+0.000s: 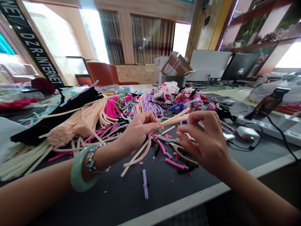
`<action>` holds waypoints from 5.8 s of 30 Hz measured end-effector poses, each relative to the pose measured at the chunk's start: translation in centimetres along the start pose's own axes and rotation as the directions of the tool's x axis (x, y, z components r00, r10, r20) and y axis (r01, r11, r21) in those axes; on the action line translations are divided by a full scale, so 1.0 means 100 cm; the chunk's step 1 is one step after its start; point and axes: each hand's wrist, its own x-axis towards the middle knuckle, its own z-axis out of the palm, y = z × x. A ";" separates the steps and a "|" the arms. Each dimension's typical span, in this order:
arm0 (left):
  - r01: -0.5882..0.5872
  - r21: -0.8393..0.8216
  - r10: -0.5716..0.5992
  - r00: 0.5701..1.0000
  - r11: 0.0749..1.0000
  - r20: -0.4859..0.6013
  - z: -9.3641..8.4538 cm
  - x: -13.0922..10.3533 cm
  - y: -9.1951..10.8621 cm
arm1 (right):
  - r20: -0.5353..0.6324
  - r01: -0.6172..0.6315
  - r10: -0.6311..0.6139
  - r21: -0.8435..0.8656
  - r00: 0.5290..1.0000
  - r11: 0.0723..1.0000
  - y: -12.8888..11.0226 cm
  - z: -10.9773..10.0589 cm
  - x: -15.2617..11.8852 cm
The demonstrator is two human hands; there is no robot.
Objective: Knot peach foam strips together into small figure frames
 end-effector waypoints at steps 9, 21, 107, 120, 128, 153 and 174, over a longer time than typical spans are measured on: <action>0.005 0.013 -0.006 1.000 1.000 0.023 0.002 -0.002 0.001 | -0.027 -0.009 0.009 0.007 1.000 1.000 0.001 0.002 -0.003; 0.005 0.016 -0.006 0.999 1.000 0.035 0.004 -0.005 0.003 | 0.019 -0.008 0.008 -0.010 1.000 1.000 -0.001 0.001 -0.003; 0.151 -0.104 -0.147 0.988 0.983 0.045 0.009 0.000 -0.011 | -0.004 -0.052 0.052 0.030 0.999 0.998 -0.003 0.011 -0.008; 0.131 -0.116 -0.123 0.990 0.985 0.069 0.009 -0.005 -0.010 | 0.067 -0.002 0.002 -0.003 0.998 1.000 -0.004 0.016 -0.009; 0.138 -0.123 -0.129 0.988 0.983 0.081 0.010 -0.007 -0.009 | 0.091 0.014 -0.012 -0.030 0.996 0.999 -0.004 0.017 -0.012; 0.156 -0.160 -0.152 0.988 0.975 0.038 0.010 -0.002 -0.008 | -0.046 0.000 -0.001 -0.022 0.999 1.000 -0.006 0.016 -0.011; 0.060 -0.169 -0.075 0.993 0.984 -0.086 -0.007 0.017 -0.021 | 0.224 0.098 -0.100 0.020 0.969 0.995 -0.001 0.020 -0.010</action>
